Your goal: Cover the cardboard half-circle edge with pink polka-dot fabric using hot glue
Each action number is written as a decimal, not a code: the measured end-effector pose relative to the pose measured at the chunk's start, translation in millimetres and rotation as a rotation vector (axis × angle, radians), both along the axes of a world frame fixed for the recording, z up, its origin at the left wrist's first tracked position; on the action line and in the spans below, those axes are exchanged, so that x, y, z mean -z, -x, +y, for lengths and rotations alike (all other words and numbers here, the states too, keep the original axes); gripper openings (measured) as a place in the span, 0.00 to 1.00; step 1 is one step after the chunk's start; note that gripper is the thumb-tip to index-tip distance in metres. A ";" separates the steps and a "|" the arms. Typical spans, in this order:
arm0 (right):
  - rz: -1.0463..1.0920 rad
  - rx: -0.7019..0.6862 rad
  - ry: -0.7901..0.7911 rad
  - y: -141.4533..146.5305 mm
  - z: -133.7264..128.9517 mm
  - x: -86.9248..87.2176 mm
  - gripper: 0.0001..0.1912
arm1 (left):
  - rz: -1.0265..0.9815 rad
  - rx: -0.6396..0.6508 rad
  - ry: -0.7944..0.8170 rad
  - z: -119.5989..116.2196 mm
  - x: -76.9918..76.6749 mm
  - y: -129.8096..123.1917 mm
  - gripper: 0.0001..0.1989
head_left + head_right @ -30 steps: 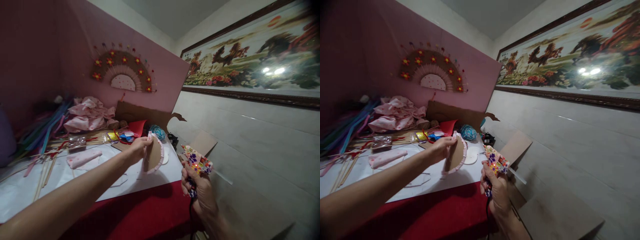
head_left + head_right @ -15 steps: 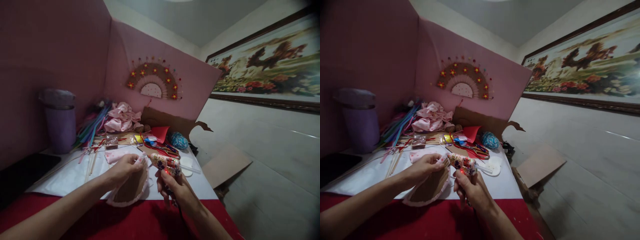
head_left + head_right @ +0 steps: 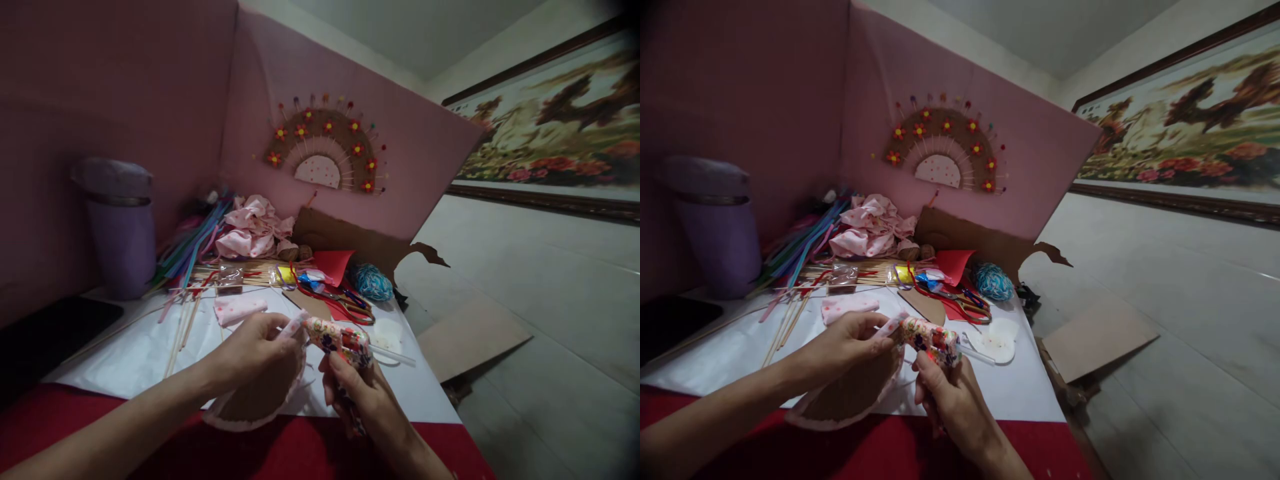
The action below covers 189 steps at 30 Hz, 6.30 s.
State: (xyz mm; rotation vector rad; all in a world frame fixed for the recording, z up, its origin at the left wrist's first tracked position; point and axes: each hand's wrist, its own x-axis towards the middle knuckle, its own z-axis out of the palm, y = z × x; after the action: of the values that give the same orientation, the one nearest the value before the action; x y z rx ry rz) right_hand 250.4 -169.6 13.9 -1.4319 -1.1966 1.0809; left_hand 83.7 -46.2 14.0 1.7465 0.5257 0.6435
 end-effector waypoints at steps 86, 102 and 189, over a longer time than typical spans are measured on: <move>-0.135 0.100 -0.003 8.3 -9.6 -5.2 0.24 | 0.079 -0.020 -0.091 -5.9 -9.2 -0.5 0.19; -0.143 0.081 -0.013 9.4 -8.8 -6.3 0.24 | 0.136 0.006 -0.164 -10.7 -12.1 -1.1 0.15; -0.208 0.100 0.021 10.2 -11.3 -7.3 0.24 | -0.020 -0.143 0.074 1.4 -11.8 1.5 0.12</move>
State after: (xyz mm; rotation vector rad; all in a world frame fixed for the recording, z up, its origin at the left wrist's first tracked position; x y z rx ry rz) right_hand 240.2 -180.8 21.2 -1.6337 -1.2469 0.8953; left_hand 82.2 -44.8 25.8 1.6423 0.6572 0.7318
